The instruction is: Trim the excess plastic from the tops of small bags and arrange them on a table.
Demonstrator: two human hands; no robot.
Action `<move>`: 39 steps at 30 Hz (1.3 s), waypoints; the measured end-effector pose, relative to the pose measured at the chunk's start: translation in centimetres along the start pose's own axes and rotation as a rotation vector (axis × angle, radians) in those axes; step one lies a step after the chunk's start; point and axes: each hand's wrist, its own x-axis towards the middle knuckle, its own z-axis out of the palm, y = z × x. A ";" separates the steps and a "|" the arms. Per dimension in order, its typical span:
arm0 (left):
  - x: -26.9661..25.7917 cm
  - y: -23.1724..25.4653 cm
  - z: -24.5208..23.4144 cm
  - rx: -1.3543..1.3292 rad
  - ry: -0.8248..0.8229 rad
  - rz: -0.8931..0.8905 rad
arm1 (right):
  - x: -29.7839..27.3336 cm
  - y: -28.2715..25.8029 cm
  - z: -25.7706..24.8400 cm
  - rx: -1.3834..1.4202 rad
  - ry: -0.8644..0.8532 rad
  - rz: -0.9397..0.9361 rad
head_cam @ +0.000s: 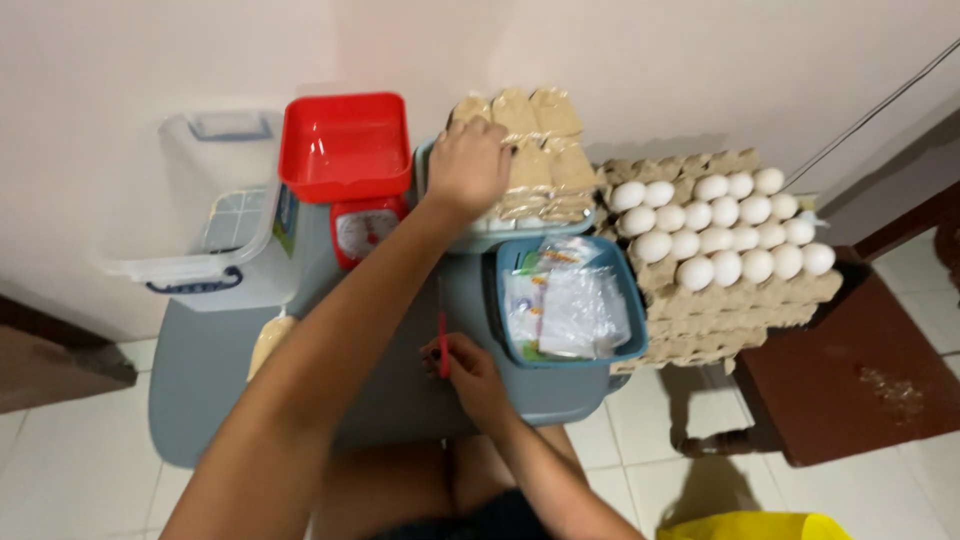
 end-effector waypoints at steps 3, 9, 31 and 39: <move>5.1 0.2 0.5 -0.159 -0.702 -0.267 | 0.1 -1.7 0.5 -0.081 0.036 -0.042; 9.6 1.3 1.2 -0.227 -1.102 -0.756 | 0.3 -2.6 0.5 0.037 -0.014 0.118; 12.3 2.6 0.8 -0.322 -1.112 -1.135 | 0.1 -2.3 0.5 0.068 -0.048 0.096; 10.9 2.2 1.7 -0.553 -0.752 -1.279 | 0.5 -1.6 0.1 0.012 -0.040 0.089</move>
